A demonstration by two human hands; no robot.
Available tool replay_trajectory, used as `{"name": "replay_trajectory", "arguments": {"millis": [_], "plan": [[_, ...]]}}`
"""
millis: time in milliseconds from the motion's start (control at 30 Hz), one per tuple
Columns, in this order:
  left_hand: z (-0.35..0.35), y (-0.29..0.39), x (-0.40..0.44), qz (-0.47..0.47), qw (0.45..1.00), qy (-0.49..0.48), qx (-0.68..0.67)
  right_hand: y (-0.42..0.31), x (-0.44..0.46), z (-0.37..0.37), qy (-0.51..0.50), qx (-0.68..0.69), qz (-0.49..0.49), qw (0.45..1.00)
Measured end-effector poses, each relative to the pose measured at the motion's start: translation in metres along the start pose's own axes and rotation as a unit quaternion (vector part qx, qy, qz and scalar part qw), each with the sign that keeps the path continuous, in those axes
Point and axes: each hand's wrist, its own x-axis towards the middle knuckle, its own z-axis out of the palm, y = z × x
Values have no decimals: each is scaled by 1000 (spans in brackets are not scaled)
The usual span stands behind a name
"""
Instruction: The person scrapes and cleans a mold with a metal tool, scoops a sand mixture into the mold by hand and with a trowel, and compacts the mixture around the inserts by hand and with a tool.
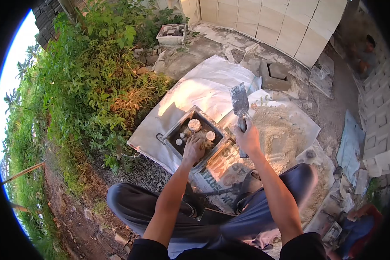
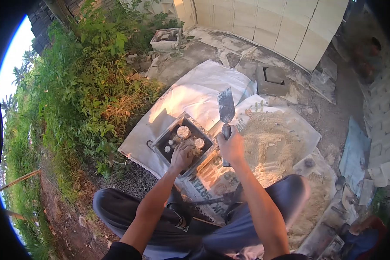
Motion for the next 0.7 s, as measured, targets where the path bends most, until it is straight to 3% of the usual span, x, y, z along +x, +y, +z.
{"name": "replay_trajectory", "arguments": {"millis": [67, 167, 200, 267, 333, 400, 500, 667, 700], "plan": [[-18, -9, 4, 14, 1000, 2, 2, -2, 1, -3, -3, 5, -2, 1000], [-29, -29, 7, -113, 979, 157, 70, 2, 3, -1, -1, -4, -17, 1000], [-27, -39, 4, -115, 979, 156, 69, 1, 2, -1, -6, -1, -12, 1000], [-20, -59, 0, -281, 957, 24, -73, 3, 2, 0, -4, -4, -16, 1000], [-23, -59, 1, -230, 970, 55, -56, -5, 1, -2, 1, -5, -20, 1000], [-19, -57, 2, -284, 951, 51, -106, -14, -2, -7, -43, 10, 49, 998], [-9, -62, 5, -283, 954, 69, -75, 4, 1, -4, -20, -27, -3, 999], [-17, -46, 11, -338, 935, 40, -100, 13, 2, -3, 0, -37, 17, 999], [-18, -33, 15, -291, 949, 120, 0, 15, -1, -9, 13, -34, 32, 999]]}}
